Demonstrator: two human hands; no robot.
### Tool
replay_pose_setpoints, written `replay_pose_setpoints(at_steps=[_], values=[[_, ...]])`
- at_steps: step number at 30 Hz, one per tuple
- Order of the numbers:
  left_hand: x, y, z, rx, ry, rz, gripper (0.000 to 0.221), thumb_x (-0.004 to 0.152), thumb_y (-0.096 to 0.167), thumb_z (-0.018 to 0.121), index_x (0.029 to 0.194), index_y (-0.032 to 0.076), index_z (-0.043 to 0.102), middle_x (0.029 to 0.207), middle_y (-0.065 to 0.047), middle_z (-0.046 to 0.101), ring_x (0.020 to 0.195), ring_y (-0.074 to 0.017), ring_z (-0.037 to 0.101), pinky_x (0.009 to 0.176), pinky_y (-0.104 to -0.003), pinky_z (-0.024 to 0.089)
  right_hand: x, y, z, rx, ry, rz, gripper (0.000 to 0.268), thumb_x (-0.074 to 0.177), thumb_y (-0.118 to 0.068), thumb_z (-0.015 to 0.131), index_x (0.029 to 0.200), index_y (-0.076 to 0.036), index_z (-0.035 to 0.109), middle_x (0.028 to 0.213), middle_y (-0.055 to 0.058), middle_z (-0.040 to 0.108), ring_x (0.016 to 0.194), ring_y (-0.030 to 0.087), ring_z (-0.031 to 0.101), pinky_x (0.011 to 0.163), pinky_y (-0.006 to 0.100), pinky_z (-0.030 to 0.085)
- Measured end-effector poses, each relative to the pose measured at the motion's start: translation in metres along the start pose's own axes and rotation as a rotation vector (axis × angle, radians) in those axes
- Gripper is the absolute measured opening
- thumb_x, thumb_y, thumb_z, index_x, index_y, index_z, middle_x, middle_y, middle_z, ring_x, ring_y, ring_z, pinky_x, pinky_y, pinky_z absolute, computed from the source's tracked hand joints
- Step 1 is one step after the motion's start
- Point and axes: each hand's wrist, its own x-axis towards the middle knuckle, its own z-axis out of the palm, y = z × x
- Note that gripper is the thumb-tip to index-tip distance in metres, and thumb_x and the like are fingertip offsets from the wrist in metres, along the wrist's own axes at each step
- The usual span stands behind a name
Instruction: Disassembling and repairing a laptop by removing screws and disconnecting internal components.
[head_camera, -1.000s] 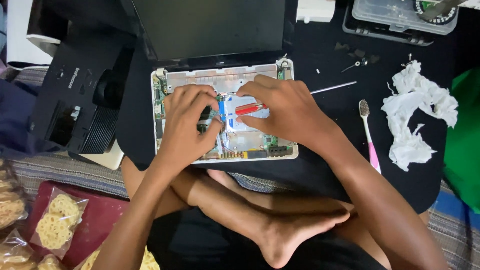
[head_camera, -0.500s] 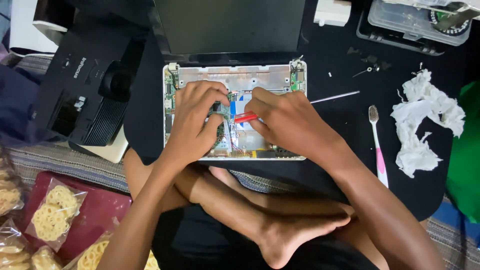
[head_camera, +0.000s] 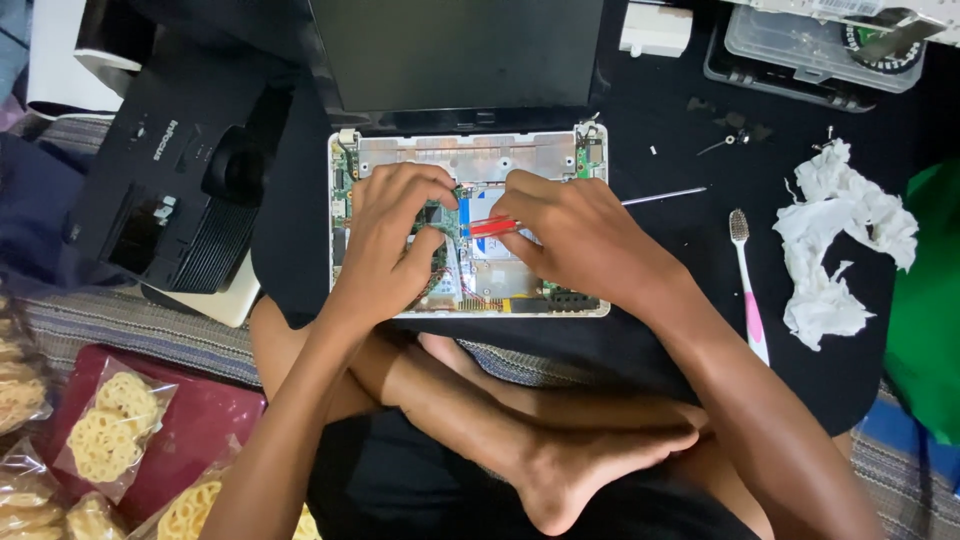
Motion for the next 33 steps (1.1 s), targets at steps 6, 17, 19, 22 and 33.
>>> replay_pose_setpoints(at_steps=[6,17,19,22,33], values=[[-0.002,-0.002,0.002,-0.014,0.012,0.007,0.030,0.085,-0.004,0.047,0.105,0.011,0.065,0.113,-0.007,0.061,0.117,-0.0289,0.048,0.103,-0.047,0.028,0.004,-0.001,0.001,0.079,-0.077,0.082,0.008,0.086,-0.007,0.076,0.093,-0.006,0.071,0.077,0.006,0.062,0.058,0.030,0.065,0.056,0.041,0.050],[-0.002,0.001,0.001,-0.027,0.026,0.010,0.028,0.088,-0.005,0.051,0.105,0.012,0.066,0.113,-0.006,0.060,0.116,-0.0278,0.048,0.103,-0.046,0.028,0.011,0.006,0.006,0.064,-0.219,0.241,0.005,0.093,-0.009,0.065,0.092,-0.008,0.069,0.074,0.005,0.062,0.065,0.033,0.066,0.061,0.045,0.051],[-0.001,0.002,0.000,-0.021,0.023,0.008,0.027,0.088,-0.005,0.053,0.104,0.012,0.066,0.113,-0.007,0.061,0.116,-0.0283,0.048,0.103,-0.047,0.028,0.016,0.008,0.006,0.030,-0.260,0.270,0.006,0.093,-0.011,0.064,0.089,-0.010,0.068,0.072,0.003,0.061,0.063,0.032,0.066,0.062,0.044,0.051],[-0.002,0.002,0.001,-0.001,0.017,0.010,0.027,0.086,-0.006,0.055,0.103,0.012,0.066,0.114,-0.007,0.061,0.116,-0.0287,0.048,0.103,-0.048,0.028,0.017,0.008,0.004,0.028,-0.295,0.282,0.010,0.094,-0.013,0.063,0.088,-0.010,0.070,0.071,0.004,0.061,0.063,0.030,0.064,0.061,0.044,0.050],[-0.002,0.001,0.002,-0.007,0.022,0.031,0.029,0.085,-0.008,0.055,0.103,0.012,0.066,0.113,-0.007,0.059,0.117,-0.0301,0.048,0.103,-0.049,0.029,0.023,0.006,-0.006,0.129,-0.391,0.344,0.019,0.095,-0.009,0.058,0.098,-0.001,0.075,0.074,0.014,0.068,0.069,0.034,0.067,0.069,0.049,0.053]])
